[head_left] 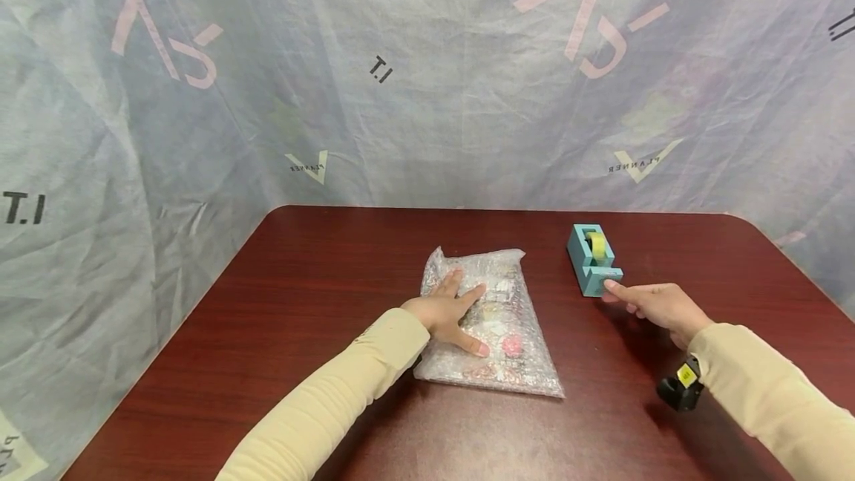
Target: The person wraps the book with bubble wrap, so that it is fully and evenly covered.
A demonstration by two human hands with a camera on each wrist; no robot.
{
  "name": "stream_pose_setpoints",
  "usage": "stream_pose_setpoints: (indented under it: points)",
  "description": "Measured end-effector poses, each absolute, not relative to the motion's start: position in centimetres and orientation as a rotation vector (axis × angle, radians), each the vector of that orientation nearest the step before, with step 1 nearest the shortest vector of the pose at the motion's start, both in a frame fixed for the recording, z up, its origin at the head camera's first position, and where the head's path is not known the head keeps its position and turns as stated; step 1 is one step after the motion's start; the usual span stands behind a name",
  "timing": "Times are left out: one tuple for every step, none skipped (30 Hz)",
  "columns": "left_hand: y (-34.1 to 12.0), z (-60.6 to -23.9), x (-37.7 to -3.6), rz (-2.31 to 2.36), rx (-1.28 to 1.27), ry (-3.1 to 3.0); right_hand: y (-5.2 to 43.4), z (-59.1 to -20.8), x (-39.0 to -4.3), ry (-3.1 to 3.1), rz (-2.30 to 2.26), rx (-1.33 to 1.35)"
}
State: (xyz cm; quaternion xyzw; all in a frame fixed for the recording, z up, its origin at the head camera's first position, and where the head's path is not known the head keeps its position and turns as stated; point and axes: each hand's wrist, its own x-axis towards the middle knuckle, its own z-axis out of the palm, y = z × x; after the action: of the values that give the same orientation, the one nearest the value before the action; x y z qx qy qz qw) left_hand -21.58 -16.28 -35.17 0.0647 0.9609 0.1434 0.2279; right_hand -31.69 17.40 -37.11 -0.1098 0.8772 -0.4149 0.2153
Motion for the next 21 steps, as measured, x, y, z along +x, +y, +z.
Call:
stream_pose_setpoints:
  points:
    - [-16.2, -35.2, -21.6, 0.394, 0.177, 2.647, 17.5, -37.0, -31.7, 2.427, -1.135, -0.303]
    - [-16.2, -35.1, -21.6, 0.395, 0.176, 2.647, 17.6, -37.0, -31.7, 2.423, -1.119, -0.305]
    - [-16.2, -35.1, -21.5, 0.395, 0.175, 2.649, 17.6, -37.0, -31.7, 2.419, -1.105, -0.309]
    - [-16.2, -35.1, -21.5, 0.395, 0.174, 2.649, 17.7, -36.9, -31.7, 2.412, -1.091, -0.317]
    - [-16.2, -35.1, -21.5, 0.393, 0.174, 2.652, 17.8, -36.8, -31.7, 2.403, -1.077, -0.323]
    - [-16.2, -35.0, -21.4, 0.391, 0.174, 2.654, 17.8, -36.7, -31.7, 2.394, -1.063, -0.322]
    - [-16.2, -35.0, -21.4, 0.388, 0.175, 2.656, 17.8, -36.6, -31.7, 2.388, -1.047, -0.325]
    - [-16.2, -34.9, -21.3, 0.387, 0.176, 2.656, 17.8, -36.6, -31.6, 2.385, -1.024, -0.327]
    - [-16.2, -34.9, -21.3, 0.385, 0.178, 2.656, 17.8, -36.5, -31.6, 2.385, -0.996, -0.330]
    - [-16.1, -34.8, -21.2, 0.384, 0.178, 2.656, 17.8, -36.4, -31.6, 2.385, -0.970, -0.330]
    - [-16.1, -34.8, -21.2, 0.383, 0.178, 2.658, 17.9, -36.4, -31.6, 2.389, -0.953, -0.343]
    - [-16.1, -34.8, -21.2, 0.382, 0.178, 2.656, 17.9, -36.3, -31.7, 2.394, -0.946, -0.350]
    - [-16.1, -34.8, -21.2, 0.383, 0.176, 2.655, 17.9, -36.2, -31.8, 2.405, -0.947, -0.363]
    - [-16.1, -34.7, -21.2, 0.384, 0.174, 2.654, 18.0, -36.2, -31.9, 2.412, -0.956, -0.368]
    - [-16.1, -34.8, -21.3, 0.386, 0.172, 2.654, 18.1, -36.1, -32.1, 2.413, -0.971, -0.369]
    - [-16.1, -34.8, -21.3, 0.387, 0.171, 2.654, 18.1, -36.0, -32.2, 2.409, -0.995, -0.364]
    - [-16.1, -34.8, -21.3, 0.389, 0.172, 2.653, 18.2, -36.0, -32.4, 2.402, -1.020, -0.368]
    - [-16.1, -34.8, -21.3, 0.391, 0.173, 2.650, 18.2, -36.0, -32.5, 2.393, -1.040, -0.359]
    - [-16.1, -34.8, -21.3, 0.394, 0.174, 2.649, 18.2, -36.0, -32.5, 2.379, -1.059, -0.355]
    - [-16.2, -34.8, -21.4, 0.394, 0.178, 2.647, 18.2, -36.1, -32.6, 2.361, -1.075, -0.345]
    - [-16.2, -34.9, -21.4, 0.394, 0.179, 2.648, 18.1, -36.2, -32.6, 2.344, -1.087, -0.336]
